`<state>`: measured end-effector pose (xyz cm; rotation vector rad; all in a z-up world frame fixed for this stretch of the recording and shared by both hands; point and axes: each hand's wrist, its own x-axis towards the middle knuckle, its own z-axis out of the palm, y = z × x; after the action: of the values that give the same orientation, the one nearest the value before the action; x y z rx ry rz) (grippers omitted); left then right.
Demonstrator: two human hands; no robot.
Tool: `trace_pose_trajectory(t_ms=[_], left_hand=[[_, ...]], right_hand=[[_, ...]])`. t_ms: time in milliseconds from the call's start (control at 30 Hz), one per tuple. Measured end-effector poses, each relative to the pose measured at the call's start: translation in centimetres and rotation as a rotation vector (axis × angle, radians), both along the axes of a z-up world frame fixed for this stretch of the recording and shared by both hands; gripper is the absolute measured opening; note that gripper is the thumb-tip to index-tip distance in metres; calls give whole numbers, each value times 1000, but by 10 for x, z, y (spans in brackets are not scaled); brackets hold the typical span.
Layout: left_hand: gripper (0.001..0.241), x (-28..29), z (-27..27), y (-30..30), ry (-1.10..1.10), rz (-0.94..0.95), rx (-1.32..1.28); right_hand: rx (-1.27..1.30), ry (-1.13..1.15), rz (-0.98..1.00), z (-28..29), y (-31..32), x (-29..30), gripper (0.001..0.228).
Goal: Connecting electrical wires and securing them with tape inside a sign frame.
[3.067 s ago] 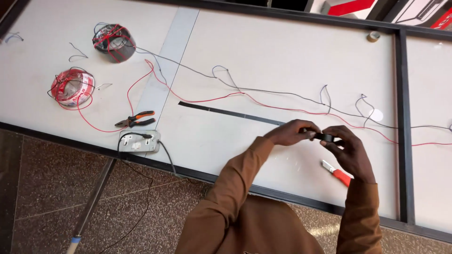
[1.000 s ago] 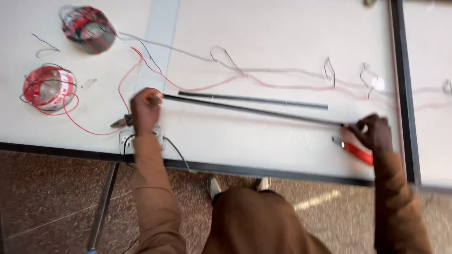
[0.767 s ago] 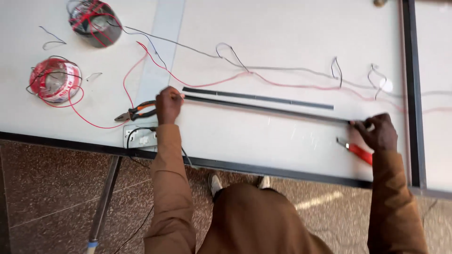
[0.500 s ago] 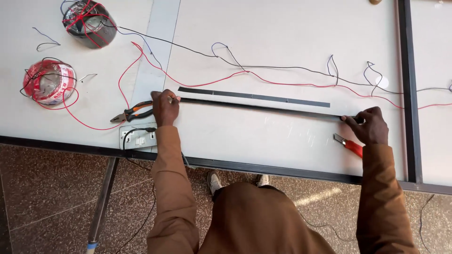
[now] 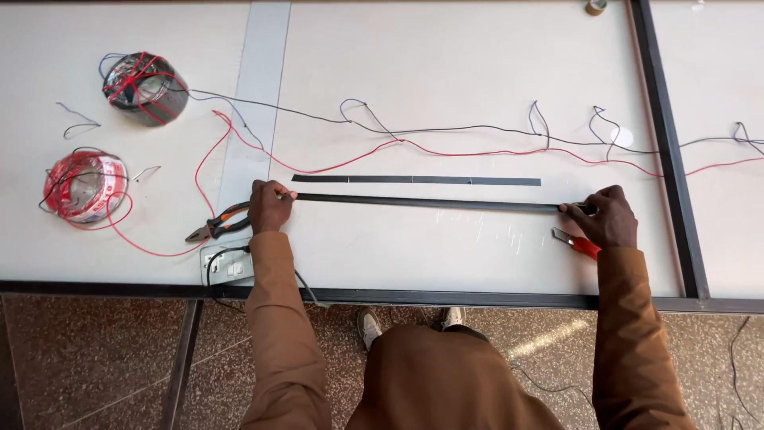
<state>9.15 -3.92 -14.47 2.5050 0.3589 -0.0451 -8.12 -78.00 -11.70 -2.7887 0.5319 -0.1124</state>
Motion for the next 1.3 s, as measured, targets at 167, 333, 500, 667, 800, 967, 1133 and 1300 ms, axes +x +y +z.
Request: trace_pose_trajectory(t_ms=[167,333,500,667,800,967,1133,1300], left_hand=[[34,-11,-11,9,-147,37,-73],[44,-18,-9,-6,-266,107,-59],[57,-72,19,-85,-299,-65,150],[100,-86,13,-103,2,-209,269],[124,-86,-10,-132,-22,-266,399],[120,-108,2,-265,-196,-365,381],[124,-139,16,-403,-99,-601,322],[125,-155,27,-498,-4,-818,239]], right_hand=[[22,-6,-8,17,18,-6,60],[-4,-26,-21,13,23,-7,62],[-59,-14,-22,18,30,-4,63],[-106,49,6,20,24,2,66],[-160,117,40,-3,6,13,70],[-224,161,73,-2,3,30,70],[-188,139,84,-2,3,22,71],[-182,100,99,-9,3,25,71]])
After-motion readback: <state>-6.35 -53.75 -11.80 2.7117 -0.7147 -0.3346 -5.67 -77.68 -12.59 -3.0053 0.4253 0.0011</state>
